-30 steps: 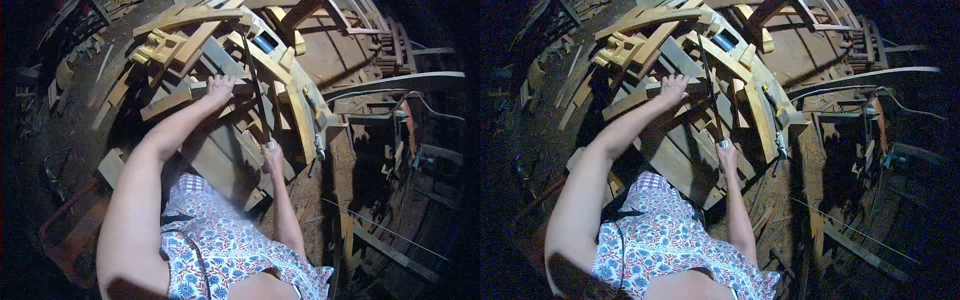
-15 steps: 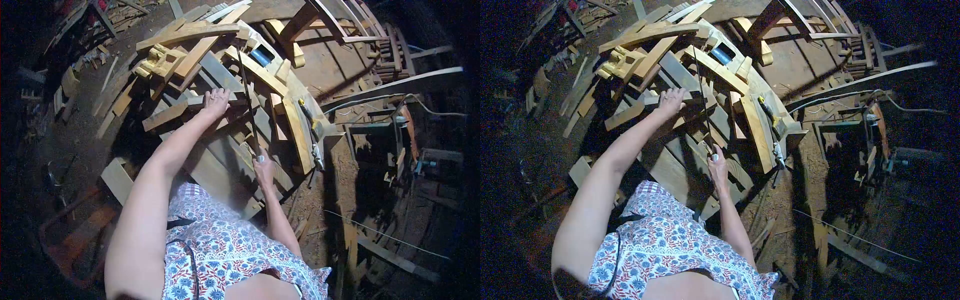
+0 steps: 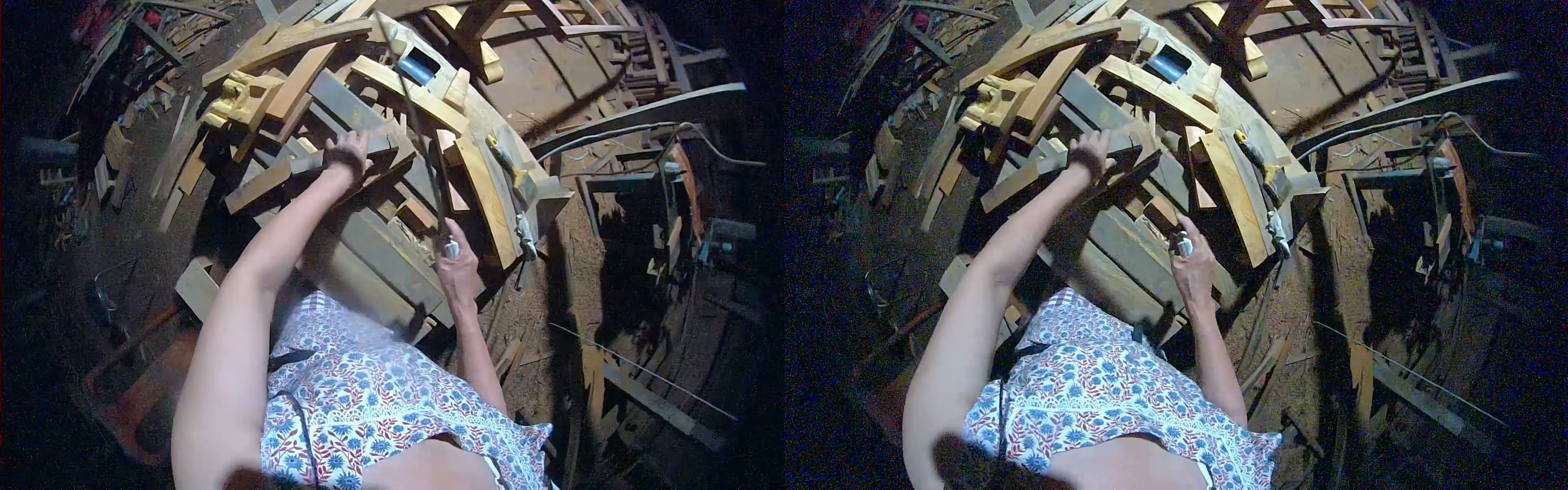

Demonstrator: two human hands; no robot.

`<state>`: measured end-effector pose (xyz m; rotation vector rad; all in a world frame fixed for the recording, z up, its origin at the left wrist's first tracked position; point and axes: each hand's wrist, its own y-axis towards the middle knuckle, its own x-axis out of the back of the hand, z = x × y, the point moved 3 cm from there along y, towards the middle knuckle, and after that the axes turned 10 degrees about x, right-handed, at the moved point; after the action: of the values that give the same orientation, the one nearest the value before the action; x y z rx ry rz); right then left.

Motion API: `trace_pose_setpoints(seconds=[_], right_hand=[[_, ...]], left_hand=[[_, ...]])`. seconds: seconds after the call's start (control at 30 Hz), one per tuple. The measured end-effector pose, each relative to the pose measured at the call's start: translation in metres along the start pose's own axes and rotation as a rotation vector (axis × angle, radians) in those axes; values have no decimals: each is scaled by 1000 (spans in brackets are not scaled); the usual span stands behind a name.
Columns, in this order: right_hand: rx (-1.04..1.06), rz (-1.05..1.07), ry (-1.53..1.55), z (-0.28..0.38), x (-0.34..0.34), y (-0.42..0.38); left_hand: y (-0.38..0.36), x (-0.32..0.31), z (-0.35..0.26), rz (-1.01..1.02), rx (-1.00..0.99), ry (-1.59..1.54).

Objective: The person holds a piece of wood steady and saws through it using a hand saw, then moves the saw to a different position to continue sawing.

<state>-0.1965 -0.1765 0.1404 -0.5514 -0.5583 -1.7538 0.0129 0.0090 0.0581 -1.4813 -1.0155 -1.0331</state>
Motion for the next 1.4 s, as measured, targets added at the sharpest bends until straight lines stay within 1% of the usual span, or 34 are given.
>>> trace_pose_setpoints(seconds=[0.03,0.07,0.13,0.17,0.2,0.23,0.27,0.3,0.33,0.37,0.4,0.43,0.5,0.53,0.6,0.63,0.73,0.8,0.87,0.93,1.0,1.07,1.1,1.13,1.2,1.23,1.3,1.33,1.4], right_hand=[[-69,56,-47,-5,-4,-3],[-76,52,-42,-8,-7,-6],[-88,131,-96,-17,-15,-13],[-163,176,-56,-23,-18,-17],[-173,168,-46,-23,-18,-20],[-121,147,-49,-22,-19,-22],[-73,125,-55,-22,-19,-24],[-19,101,-57,-24,-21,-26],[-29,88,-50,-27,-20,-28],[-13,92,-97,-28,-19,-31],[3,95,-144,-28,-18,-33],[-7,85,-137,-27,-16,-33],[-73,166,-187,-26,-13,-35],[-86,159,-182,-28,-14,-38],[-9,106,-192,-30,-15,-43],[-16,102,-189,-33,-17,-45],[16,58,-142,-35,-19,-51],[-38,98,-158,-34,-20,-54],[-35,94,-137,-36,-24,-58],[-31,88,-119,-34,-23,-58],[-120,156,-128,-30,-21,-60],[-100,138,-122,-28,-22,-62],[-80,117,-118,-28,-22,-63],[-81,116,-121,-27,-22,-62],[-127,138,-110,-27,-25,-61],[-126,138,-109,-26,-25,-60],[-115,106,-82,-24,-26,-58],[-117,104,-79,-24,-27,-57],[-97,65,-50,-24,-26,-57]], left_hand=[[2,-3,-4,31,-1,-26],[2,-4,-7,63,1,-49],[6,-5,-14,62,5,-25],[10,-7,-17,145,27,4],[11,-6,-20,227,49,34],[9,-3,-23,180,46,53],[12,-4,-26,181,32,64],[15,-5,-25,174,84,32],[17,-6,-24,166,136,-1],[15,-7,-25,82,111,7],[15,-9,-25,83,98,20],[14,-9,-24,69,73,58],[11,-9,-26,40,25,119],[9,-13,-27,45,13,129],[6,-18,-27,-53,17,184],[2,-19,-27,-113,-2,189],[-1,-23,-25,-152,-26,219],[-5,-23,-28,-179,-27,230],[-9,-23,-29,-204,-25,241],[-11,-27,-30,-300,-33,308],[-11,-29,-30,-316,-30,327],[-12,-27,-30,-293,-38,283],[-11,-23,-31,-218,-15,260],[-10,-19,-33,-218,-17,258],[-5,-17,-33,-80,55,184],[-3,-16,-34,-81,55,184],[3,-17,-32,29,158,154],[7,-17,-32,29,155,158],[9,-18,-32,105,201,107]])
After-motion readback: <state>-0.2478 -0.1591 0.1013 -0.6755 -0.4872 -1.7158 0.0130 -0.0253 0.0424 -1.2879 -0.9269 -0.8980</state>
